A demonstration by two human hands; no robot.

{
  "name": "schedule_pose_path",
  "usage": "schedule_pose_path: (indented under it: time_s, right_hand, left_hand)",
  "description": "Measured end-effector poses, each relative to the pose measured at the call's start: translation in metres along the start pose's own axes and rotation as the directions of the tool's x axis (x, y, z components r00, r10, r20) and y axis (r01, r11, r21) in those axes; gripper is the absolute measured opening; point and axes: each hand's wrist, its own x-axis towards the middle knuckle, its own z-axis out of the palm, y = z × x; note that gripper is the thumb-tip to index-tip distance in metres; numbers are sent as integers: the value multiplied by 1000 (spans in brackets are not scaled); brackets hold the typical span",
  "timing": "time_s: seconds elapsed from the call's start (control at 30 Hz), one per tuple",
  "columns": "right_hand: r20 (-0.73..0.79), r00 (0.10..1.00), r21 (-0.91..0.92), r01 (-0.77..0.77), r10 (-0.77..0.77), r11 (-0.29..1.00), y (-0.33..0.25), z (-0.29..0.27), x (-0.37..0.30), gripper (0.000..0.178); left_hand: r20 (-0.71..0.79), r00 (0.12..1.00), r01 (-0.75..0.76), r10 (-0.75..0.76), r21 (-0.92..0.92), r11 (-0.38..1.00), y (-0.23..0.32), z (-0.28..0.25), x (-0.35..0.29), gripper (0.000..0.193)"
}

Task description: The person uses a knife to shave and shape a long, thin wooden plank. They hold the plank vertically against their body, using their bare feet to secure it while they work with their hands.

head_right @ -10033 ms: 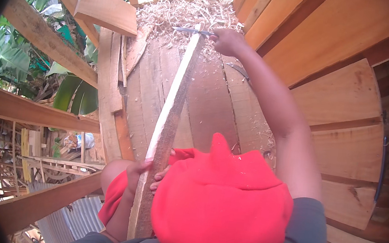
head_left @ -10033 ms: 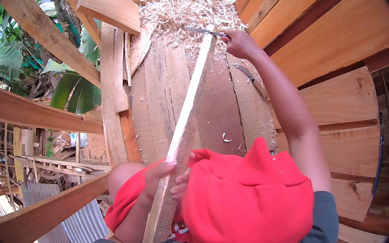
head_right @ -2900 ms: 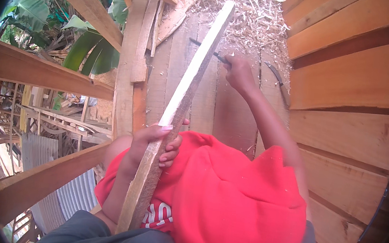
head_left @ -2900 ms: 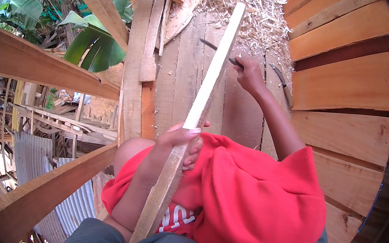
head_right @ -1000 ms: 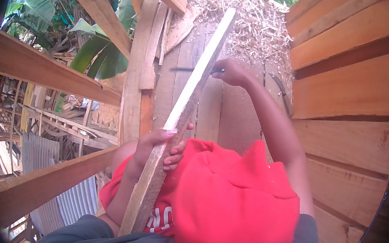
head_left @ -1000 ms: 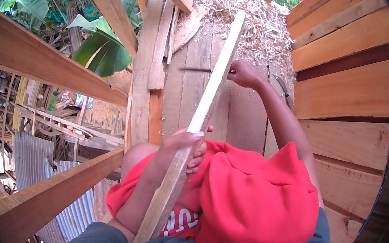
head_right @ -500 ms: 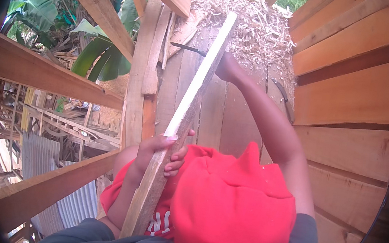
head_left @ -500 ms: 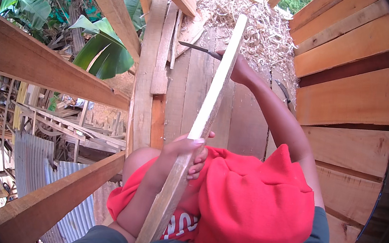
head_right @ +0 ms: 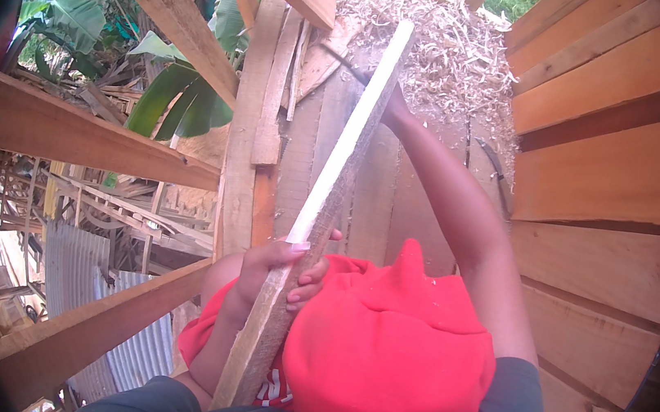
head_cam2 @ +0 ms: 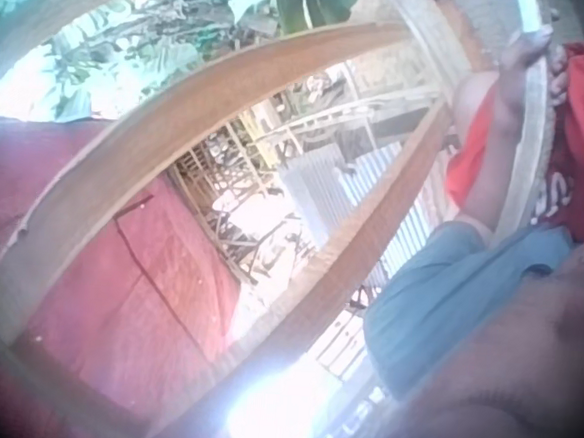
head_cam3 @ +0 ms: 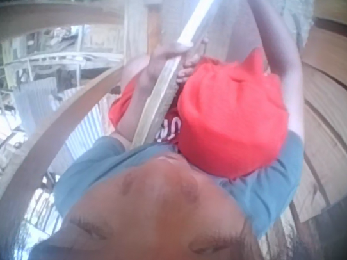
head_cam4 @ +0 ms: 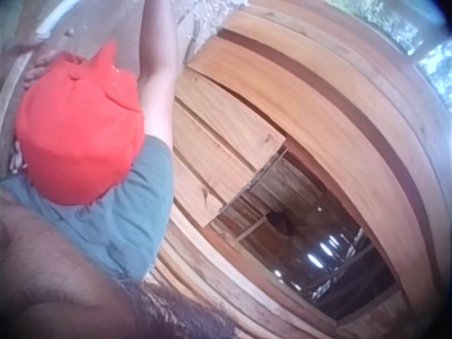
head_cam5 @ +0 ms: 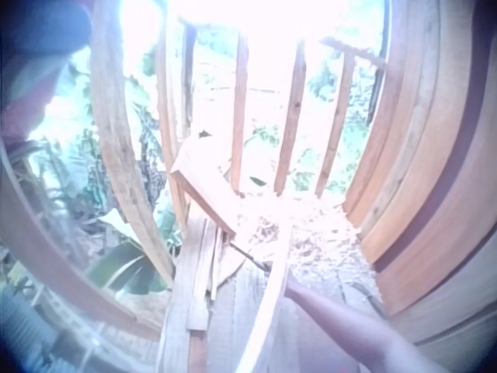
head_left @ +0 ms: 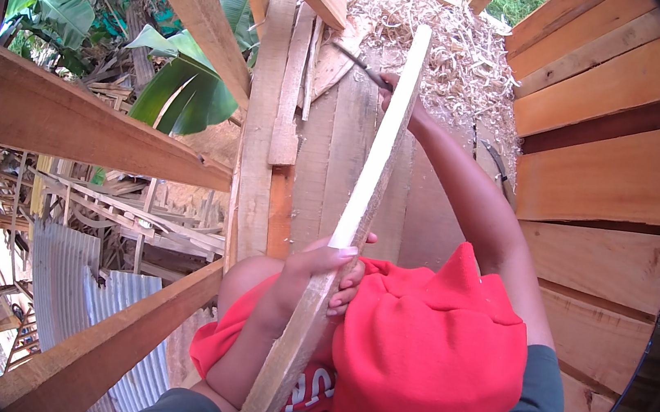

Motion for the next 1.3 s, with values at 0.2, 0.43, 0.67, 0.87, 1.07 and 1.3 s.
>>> schedule_pose_path:
  time_s: [0.2, 0.43, 0.67, 0.87, 1.07, 1.3]
  right_hand:
    - [-204, 979, 31, 33, -26, 999, 2, 7, -5, 19]
    - [-167, 970, -196, 142, -176, 970, 11, 22, -3, 20]
    - [-109, 992, 4, 69, -68, 998, 4, 10, 2, 21]
    - [-257, 945, -346, 104, -201, 933, 10, -9, 10, 26]
    - [-94, 990, -760, -4, -104, 650, -44, -40, -25, 34]
    - [-97, 978, -756, 49, -186, 652, -7, -58, -31, 28]
  left_hand:
    - [1, 1000, -11, 11, -43, 999, 1, -3, -2, 60]
    - [-5, 1000, -14, 14, -45, 999, 0, -4, -1, 60]
    - [19, 1000, -23, 24, -58, 998, 2, 0, -3, 51]
    - [31, 999, -18, 19, -41, 999, 1, 0, -3, 51]
    - [21, 1000, -20, 21, -72, 997, 3, 0, -4, 51]
    - [9, 1000, -9, 9, -61, 998, 1, 1, -3, 56]
